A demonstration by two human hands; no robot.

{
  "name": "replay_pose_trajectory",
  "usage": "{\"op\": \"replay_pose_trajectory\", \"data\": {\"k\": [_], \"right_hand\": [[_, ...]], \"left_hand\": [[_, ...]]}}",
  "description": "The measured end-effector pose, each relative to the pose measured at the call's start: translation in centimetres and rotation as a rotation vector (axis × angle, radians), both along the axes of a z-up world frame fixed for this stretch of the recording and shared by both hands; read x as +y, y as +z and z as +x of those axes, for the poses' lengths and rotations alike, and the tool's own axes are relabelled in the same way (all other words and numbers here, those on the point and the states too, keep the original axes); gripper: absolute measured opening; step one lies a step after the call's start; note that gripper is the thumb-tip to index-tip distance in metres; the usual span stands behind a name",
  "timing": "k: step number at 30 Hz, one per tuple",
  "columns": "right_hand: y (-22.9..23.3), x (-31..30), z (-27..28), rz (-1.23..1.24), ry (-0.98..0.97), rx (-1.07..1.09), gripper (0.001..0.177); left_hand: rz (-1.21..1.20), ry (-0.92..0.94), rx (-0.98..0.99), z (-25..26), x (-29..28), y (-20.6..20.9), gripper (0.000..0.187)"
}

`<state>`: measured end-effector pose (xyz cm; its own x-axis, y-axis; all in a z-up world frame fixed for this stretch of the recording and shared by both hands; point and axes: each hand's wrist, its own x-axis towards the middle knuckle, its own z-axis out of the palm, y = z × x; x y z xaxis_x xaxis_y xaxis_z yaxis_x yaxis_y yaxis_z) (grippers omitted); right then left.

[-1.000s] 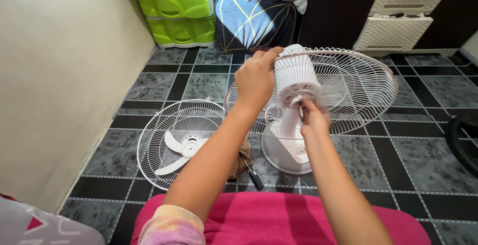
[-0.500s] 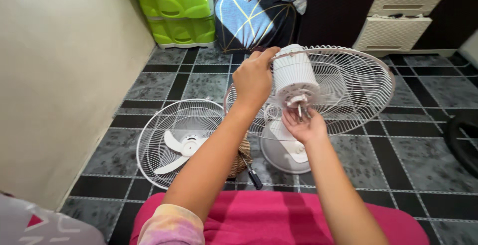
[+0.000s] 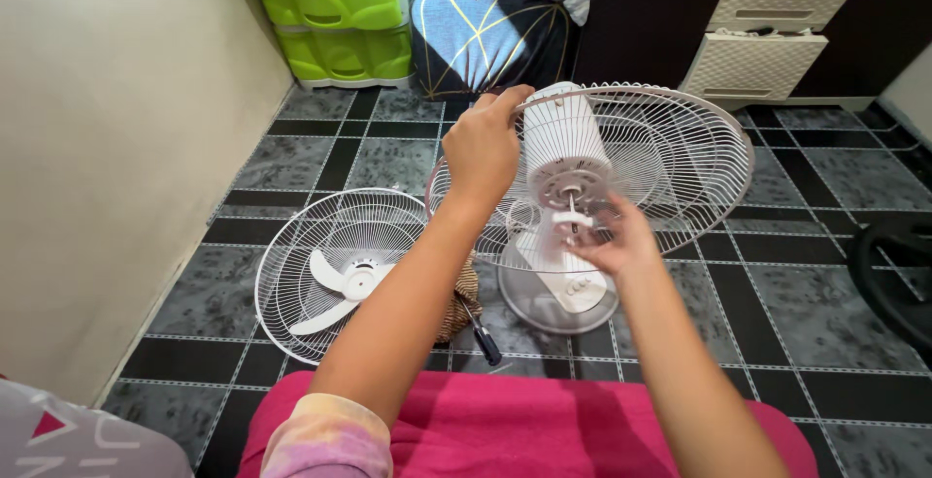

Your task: The person disassembles a white pedestal fan by removing the front grille, fan blades, and motor housing. They use a screwdriver to loosen screws and separate components, placing them on the floor.

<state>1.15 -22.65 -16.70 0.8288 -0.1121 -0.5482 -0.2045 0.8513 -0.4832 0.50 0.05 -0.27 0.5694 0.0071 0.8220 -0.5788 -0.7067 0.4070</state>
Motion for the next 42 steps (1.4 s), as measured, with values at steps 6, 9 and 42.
{"op": "replay_pose_trajectory", "data": {"k": [6, 9, 42], "right_hand": [[-2.0, 1.3, 0.7, 0.167, 0.098, -0.209, 0.039], [-2.7, 0.6, 1.4, 0.15, 0.139, -0.25, 0.033], [-0.8, -1.2, -17.5, -0.552, 0.067, -0.334, 0.042]], "left_hand": [[0.011, 0.01, 0.012, -0.2, 0.3, -0.2, 0.028], [0.001, 0.006, 0.016, -0.2, 0.3, -0.2, 0.027], [-0.4, -0.066, 0.321, -7.4, 7.4, -6.9, 0.024]]}}
